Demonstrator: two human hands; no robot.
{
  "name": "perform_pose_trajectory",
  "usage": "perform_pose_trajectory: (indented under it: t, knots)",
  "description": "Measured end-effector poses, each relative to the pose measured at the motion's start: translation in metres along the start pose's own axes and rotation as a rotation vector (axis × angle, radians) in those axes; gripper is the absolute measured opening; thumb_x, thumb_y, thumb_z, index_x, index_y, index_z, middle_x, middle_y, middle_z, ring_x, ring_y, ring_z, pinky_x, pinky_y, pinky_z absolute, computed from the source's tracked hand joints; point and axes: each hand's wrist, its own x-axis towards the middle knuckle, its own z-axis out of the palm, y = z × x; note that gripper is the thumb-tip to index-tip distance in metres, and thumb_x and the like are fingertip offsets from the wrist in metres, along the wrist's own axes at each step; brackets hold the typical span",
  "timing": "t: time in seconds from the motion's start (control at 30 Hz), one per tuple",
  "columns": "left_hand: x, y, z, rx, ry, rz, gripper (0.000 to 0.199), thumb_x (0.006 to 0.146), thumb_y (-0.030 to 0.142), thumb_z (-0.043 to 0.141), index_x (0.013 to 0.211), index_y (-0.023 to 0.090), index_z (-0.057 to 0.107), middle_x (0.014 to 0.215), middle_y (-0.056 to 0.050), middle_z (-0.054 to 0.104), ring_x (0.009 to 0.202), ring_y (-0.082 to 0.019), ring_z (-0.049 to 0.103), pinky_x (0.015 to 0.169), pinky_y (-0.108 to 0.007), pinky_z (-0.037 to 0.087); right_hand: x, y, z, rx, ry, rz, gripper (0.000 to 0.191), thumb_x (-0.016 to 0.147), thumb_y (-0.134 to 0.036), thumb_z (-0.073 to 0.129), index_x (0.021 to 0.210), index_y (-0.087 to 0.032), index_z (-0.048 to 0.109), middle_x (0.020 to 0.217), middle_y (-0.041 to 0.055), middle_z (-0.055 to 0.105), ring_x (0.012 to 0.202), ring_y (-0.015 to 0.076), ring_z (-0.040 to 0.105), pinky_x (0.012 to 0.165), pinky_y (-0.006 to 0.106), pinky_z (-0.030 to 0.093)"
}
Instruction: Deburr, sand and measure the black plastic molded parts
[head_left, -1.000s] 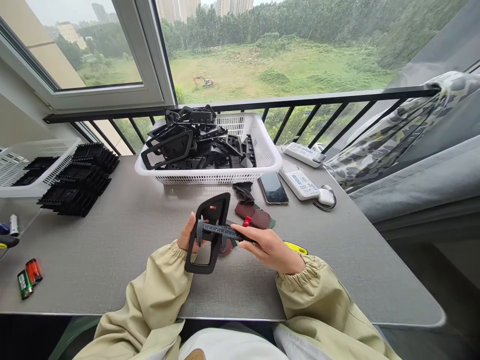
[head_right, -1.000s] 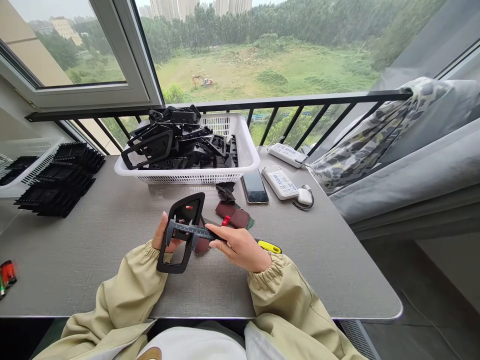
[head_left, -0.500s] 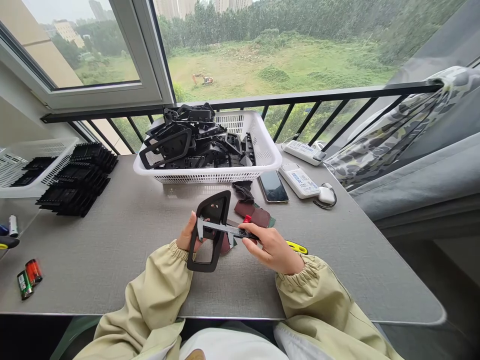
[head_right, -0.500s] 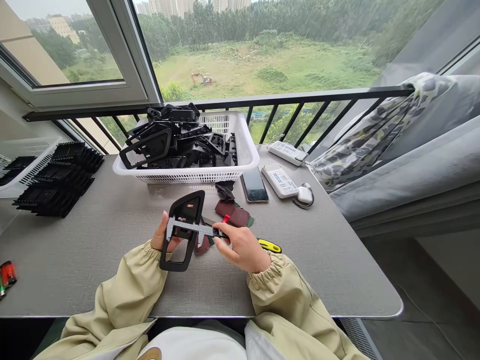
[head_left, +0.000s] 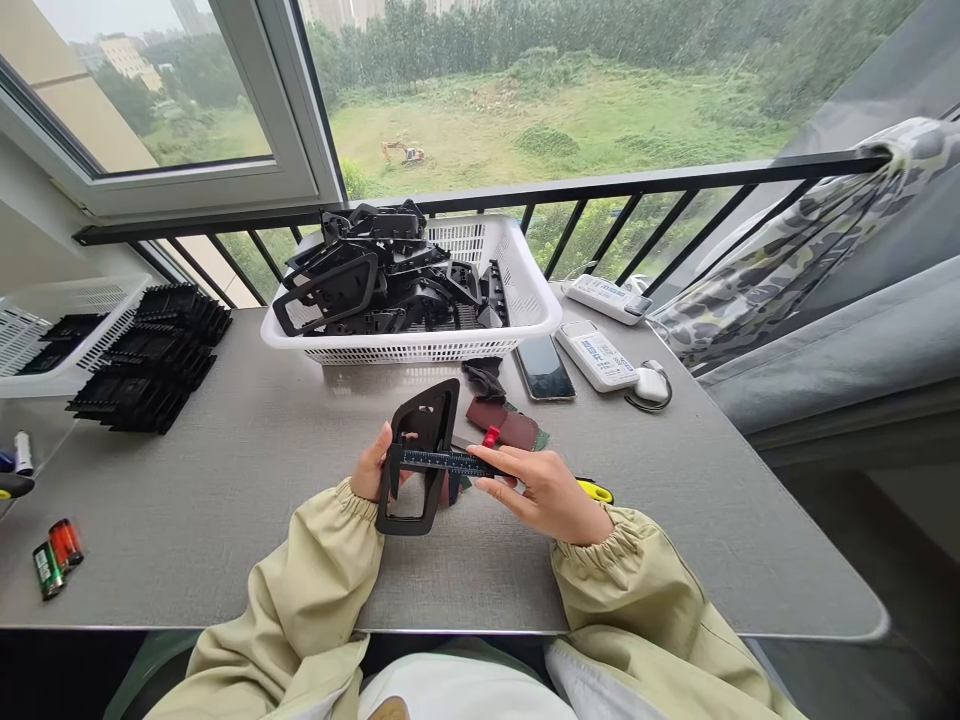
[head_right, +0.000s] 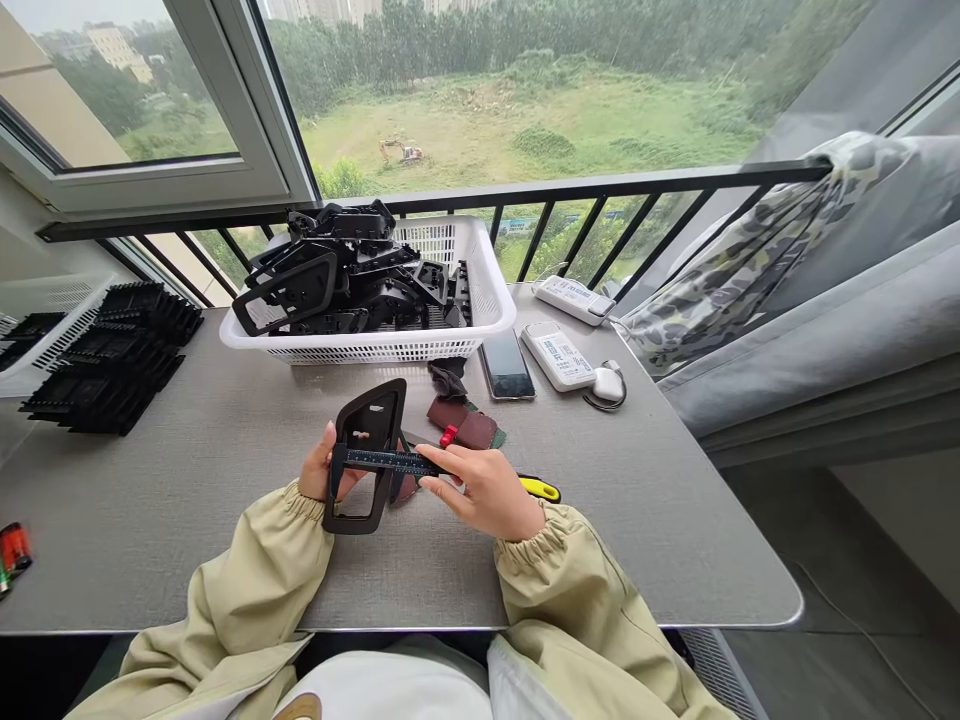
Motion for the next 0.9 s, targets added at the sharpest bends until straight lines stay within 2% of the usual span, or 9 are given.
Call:
perform_pose_trajectory:
  t: [0.2, 0.37, 0.53, 0.73, 0.9]
  knots:
    - [0.0, 0.0, -0.003, -0.006, 0.027, -0.026, 0.043, 0.084, 0.044, 0.058, 0.111, 0.011, 0.067, 0.108, -0.014, 0.072, 0.106, -0.031, 0.065, 0.101, -0.045, 0.042, 0.001, -0.001, -0.001, 0.029, -0.01, 0.003, 0.037, 0.094, -0.039, 0.049, 0.121, -0.015, 0.062, 0.084, 0.0072, 0.072, 0.056, 0.0118, 0.06, 0.055, 0.023, 0.048]
    - [0.0, 0.0, -0.002, -0.016, 0.021, -0.019, 0.039, 0.084, 0.044, 0.06, 0.101, 0.012, 0.071, 0.103, -0.012, 0.073, 0.1, -0.028, 0.068, 0.095, -0.04, 0.048, 0.0, 0.001, 0.002, 0.035, -0.011, 0.013, 0.039, 0.095, -0.041, 0.048, 0.122, -0.016, 0.061, 0.087, 0.0083, 0.072, 0.06, 0.0127, 0.062, 0.056, 0.024, 0.049]
    - [0.001, -0.001, -0.004, -0.071, 0.128, -0.016, 0.039, 0.086, 0.045, 0.056, 0.094, 0.011, 0.072, 0.092, -0.012, 0.075, 0.092, -0.025, 0.07, 0.089, -0.036, 0.051, 0.0, 0.003, 0.005, 0.0, -0.001, -0.018, 0.047, 0.094, -0.049, 0.045, 0.123, -0.016, 0.061, 0.082, 0.0072, 0.073, 0.059, 0.0129, 0.062, 0.058, 0.024, 0.047]
    - [0.001, 0.006, 0.001, -0.134, 0.291, 0.104, 0.051, 0.084, 0.055, 0.054, 0.098, 0.009, 0.071, 0.093, -0.015, 0.074, 0.088, -0.025, 0.07, 0.078, -0.034, 0.055, -0.001, -0.002, 0.01, 0.003, -0.083, -0.037, 0.058, 0.091, -0.059, 0.043, 0.124, -0.016, 0.061, 0.081, 0.0067, 0.075, 0.054, 0.0117, 0.061, 0.053, 0.023, 0.043]
    - [0.002, 0.008, 0.002, -0.139, 0.339, 0.146, 0.049, 0.084, 0.055, 0.053, 0.099, 0.013, 0.071, 0.087, -0.012, 0.074, 0.09, -0.026, 0.07, 0.078, -0.036, 0.056, 0.0, -0.006, 0.012, -0.026, -0.18, 0.003, 0.057, 0.086, -0.063, 0.048, 0.108, -0.016, 0.071, 0.077, 0.007, 0.075, 0.05, 0.0129, 0.062, 0.05, 0.024, 0.039]
